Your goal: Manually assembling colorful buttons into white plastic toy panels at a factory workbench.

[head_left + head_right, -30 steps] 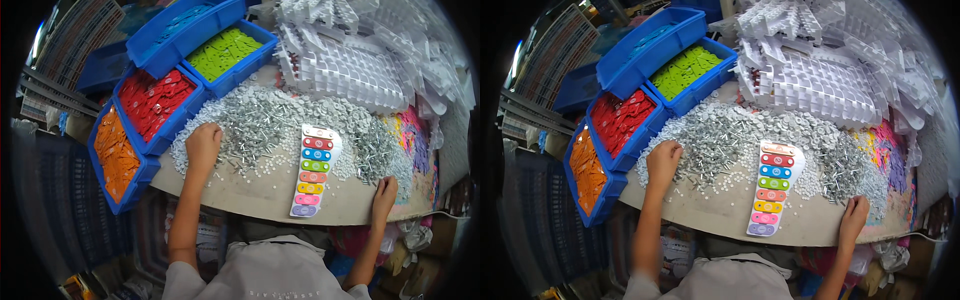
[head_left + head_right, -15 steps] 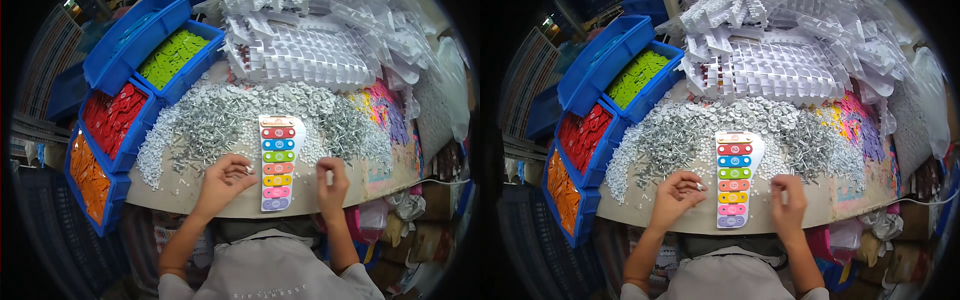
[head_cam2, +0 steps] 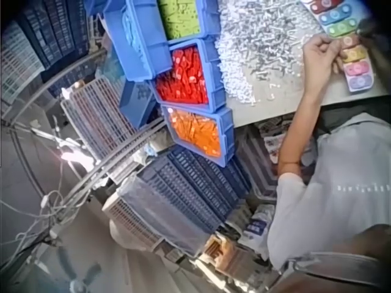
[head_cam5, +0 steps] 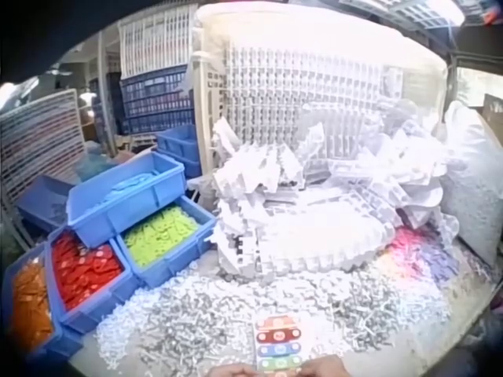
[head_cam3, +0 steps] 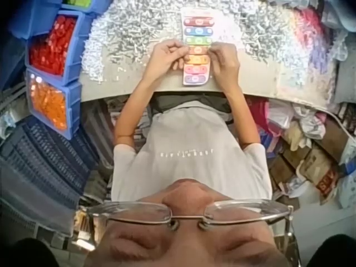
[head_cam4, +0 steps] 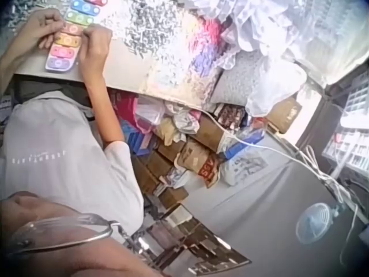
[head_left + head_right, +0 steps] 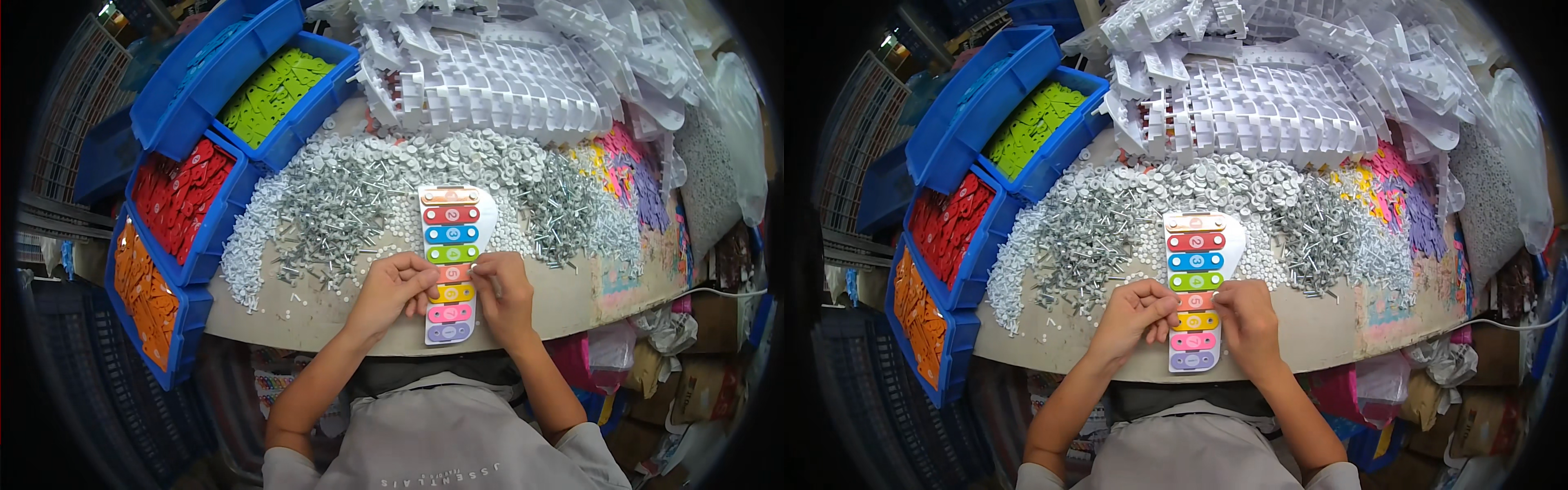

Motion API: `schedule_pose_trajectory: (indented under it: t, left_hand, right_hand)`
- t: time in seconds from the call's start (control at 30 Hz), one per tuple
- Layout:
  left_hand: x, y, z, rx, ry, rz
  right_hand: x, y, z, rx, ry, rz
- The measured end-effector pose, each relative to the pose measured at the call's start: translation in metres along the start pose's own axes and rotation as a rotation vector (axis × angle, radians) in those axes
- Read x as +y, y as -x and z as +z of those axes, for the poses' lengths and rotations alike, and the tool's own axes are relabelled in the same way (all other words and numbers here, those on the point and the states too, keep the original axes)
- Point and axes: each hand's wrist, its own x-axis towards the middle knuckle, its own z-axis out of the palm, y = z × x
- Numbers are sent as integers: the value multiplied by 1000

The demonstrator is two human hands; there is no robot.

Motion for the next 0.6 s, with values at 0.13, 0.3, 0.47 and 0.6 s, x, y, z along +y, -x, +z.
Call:
schedule_pose_trajectory:
  t: [0.13,0.3,0.47,0.6]
  left_hand:
    - [4,-3,3,-10,-45,-26]
    - [-5,-11,-4,86,-437,82]
    - [0,-21,-7,-50,-434,-19]
    - [6,-25,-4,-141,-331,2]
  right_hand:
    - [-2,-3,-4,9,150,-121]
    - [7,3,2,-107,-534,657]
    - [7,-16,-17,-379,-658,940]
    - [12,-20,-19,-480,-697,985]
